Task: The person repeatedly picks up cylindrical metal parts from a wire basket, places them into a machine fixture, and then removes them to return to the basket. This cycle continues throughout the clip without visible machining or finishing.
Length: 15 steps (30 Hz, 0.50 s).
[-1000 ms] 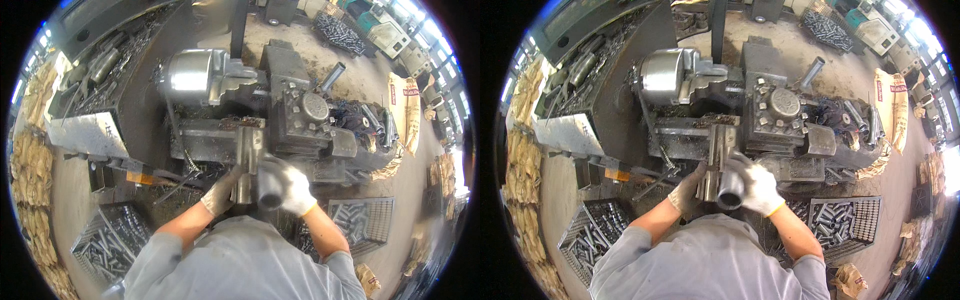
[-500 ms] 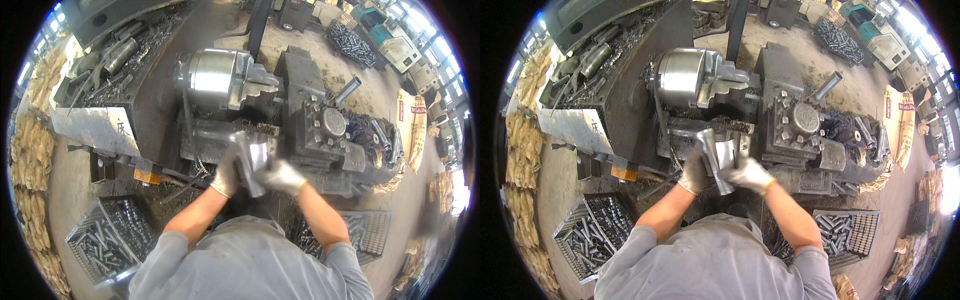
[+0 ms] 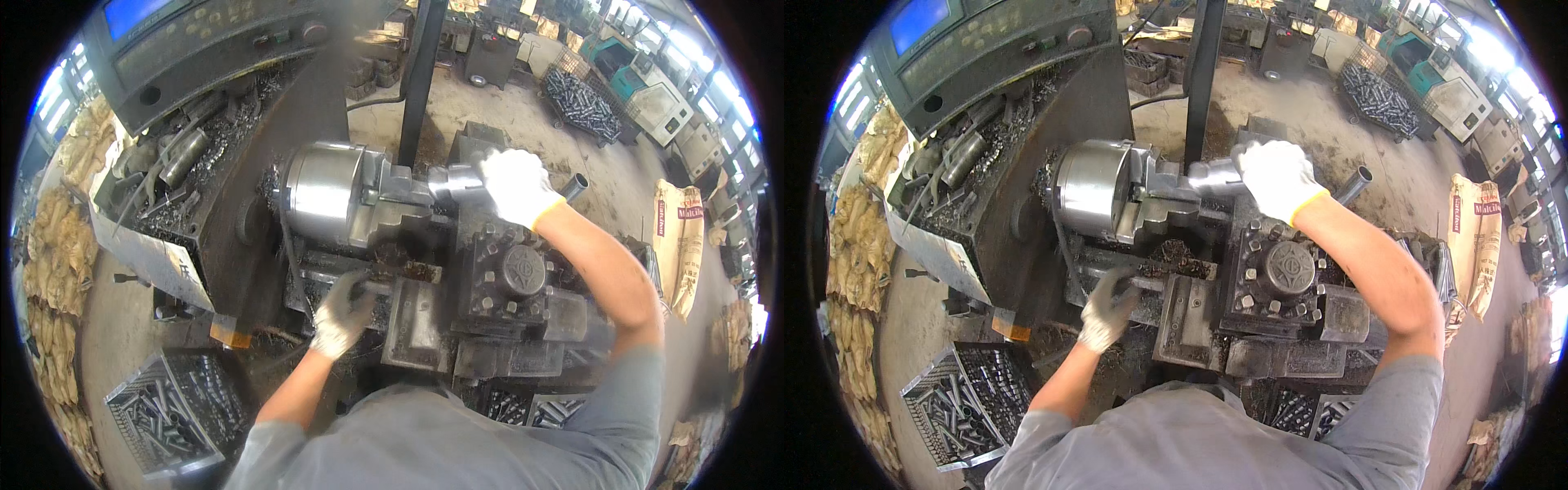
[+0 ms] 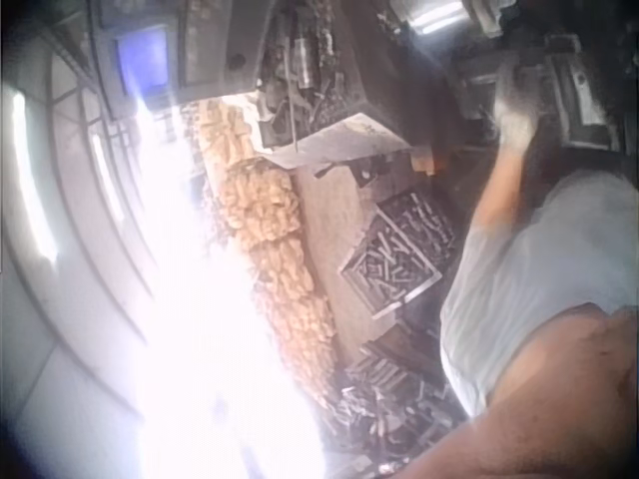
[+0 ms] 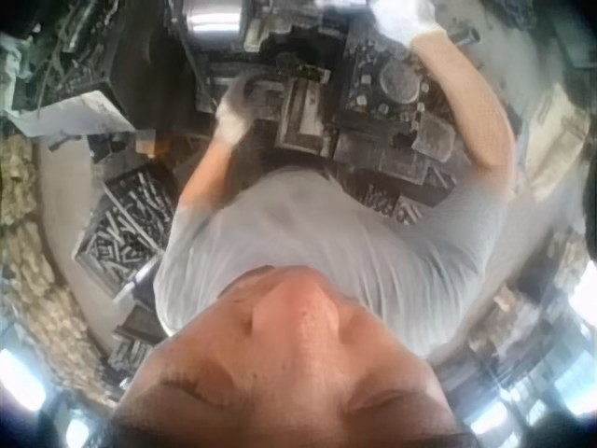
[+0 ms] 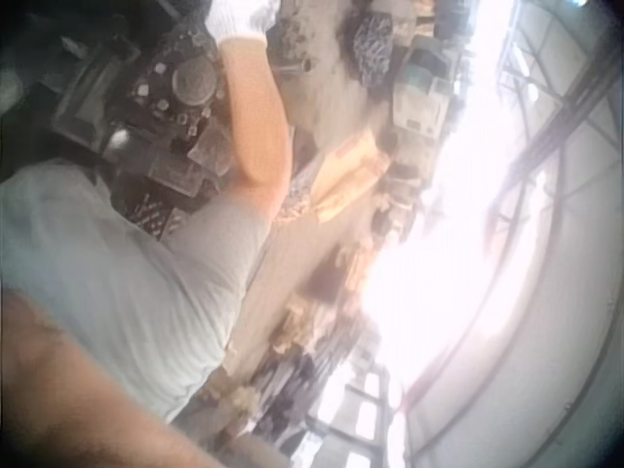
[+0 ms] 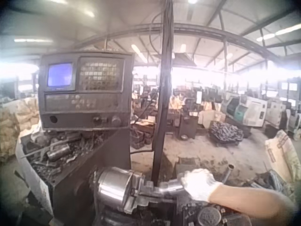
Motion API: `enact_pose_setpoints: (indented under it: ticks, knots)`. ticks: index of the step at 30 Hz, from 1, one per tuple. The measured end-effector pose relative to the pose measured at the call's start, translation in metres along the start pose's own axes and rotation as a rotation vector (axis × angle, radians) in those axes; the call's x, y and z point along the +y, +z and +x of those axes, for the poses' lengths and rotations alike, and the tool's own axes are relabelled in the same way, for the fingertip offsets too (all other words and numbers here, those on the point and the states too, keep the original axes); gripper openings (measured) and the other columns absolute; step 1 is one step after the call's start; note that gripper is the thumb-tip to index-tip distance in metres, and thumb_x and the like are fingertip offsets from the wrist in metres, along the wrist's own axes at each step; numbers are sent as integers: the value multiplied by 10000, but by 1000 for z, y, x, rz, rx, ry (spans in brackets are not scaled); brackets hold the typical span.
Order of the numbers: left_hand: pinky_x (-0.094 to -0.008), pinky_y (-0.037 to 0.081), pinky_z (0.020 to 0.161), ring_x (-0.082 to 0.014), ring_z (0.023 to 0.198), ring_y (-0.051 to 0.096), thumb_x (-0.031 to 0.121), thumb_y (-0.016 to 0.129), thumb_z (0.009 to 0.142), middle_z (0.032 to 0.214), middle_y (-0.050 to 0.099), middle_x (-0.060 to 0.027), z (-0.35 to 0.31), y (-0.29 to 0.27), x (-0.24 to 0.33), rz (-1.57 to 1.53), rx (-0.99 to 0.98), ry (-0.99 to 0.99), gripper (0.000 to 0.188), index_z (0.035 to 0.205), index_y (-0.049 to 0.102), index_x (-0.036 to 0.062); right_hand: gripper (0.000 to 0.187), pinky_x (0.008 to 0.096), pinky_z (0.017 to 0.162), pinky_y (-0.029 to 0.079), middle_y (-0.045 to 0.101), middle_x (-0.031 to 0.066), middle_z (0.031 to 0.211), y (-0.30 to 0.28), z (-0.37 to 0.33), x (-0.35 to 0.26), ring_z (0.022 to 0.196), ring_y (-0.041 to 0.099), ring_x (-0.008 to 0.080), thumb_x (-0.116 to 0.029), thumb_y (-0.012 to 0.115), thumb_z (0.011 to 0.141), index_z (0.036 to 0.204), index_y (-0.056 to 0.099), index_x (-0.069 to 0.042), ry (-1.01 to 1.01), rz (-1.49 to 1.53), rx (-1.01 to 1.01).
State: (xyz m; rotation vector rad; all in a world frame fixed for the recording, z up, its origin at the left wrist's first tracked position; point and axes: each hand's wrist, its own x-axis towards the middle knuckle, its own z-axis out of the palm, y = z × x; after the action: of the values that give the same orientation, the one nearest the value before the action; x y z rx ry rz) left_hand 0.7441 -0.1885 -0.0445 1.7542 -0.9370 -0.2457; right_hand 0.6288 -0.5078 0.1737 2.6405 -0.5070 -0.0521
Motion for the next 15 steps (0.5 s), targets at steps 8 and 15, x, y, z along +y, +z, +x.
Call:
enact_pose_setpoints:
  ticks: [8,15]
  knots:
    - [-318,562,720,-133,829,653,232,728,1019,981,704,-6,-172,-115,-157,-325,460,-784,182,1113,705,78,694,468,884,601,784,218,1095,109,51,-10,1022,759,401,-429,869,644,1216,732,-61,-57,605,-539]
    - [-408,473,790,-206,867,604,531,447,1125,875,629,7,-170,-196,-221,-941,776,-656,408,972,624,196,575,463,851,588,782,253,1020,137,71,-2,953,759,383,-400,843,700,1090,762,15,-162,735,-643]
